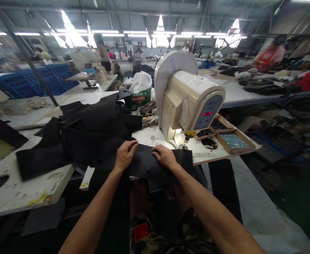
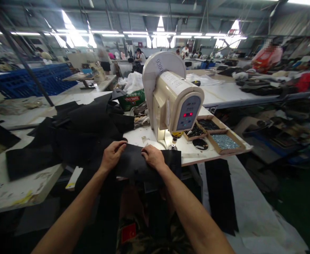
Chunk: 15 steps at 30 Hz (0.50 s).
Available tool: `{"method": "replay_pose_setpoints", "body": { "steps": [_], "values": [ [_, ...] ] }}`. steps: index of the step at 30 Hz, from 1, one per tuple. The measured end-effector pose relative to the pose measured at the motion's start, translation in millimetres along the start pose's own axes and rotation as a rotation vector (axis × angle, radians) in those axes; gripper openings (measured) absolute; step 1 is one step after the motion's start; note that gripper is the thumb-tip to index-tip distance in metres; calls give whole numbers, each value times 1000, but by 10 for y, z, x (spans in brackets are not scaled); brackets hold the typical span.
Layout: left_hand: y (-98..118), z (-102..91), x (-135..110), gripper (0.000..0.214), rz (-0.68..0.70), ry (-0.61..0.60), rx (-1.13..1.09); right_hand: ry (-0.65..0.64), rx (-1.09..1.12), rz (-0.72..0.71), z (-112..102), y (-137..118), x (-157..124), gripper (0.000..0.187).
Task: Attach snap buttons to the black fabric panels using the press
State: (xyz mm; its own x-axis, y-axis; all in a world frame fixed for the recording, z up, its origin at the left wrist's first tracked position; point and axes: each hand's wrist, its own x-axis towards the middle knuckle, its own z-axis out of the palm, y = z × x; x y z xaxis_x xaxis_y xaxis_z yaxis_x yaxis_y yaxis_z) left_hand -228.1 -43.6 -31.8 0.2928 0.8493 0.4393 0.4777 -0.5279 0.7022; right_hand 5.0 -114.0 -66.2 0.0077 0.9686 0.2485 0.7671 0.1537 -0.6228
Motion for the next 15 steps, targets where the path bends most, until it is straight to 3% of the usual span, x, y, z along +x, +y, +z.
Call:
{"method": "replay_pose_setpoints", "body": {
  "steps": [5,9,15],
  "values": [
    [-2,556,309,29,-31,-125,-1,42,16,-6,-16,-42,-14,12],
    [29,949,535,22,9,-204,-2,217,85,13,-11,-26,2,20],
    [169,1146,633,23,39,-257,-44,353,196,60,48,37,68,33]
  ]
}}
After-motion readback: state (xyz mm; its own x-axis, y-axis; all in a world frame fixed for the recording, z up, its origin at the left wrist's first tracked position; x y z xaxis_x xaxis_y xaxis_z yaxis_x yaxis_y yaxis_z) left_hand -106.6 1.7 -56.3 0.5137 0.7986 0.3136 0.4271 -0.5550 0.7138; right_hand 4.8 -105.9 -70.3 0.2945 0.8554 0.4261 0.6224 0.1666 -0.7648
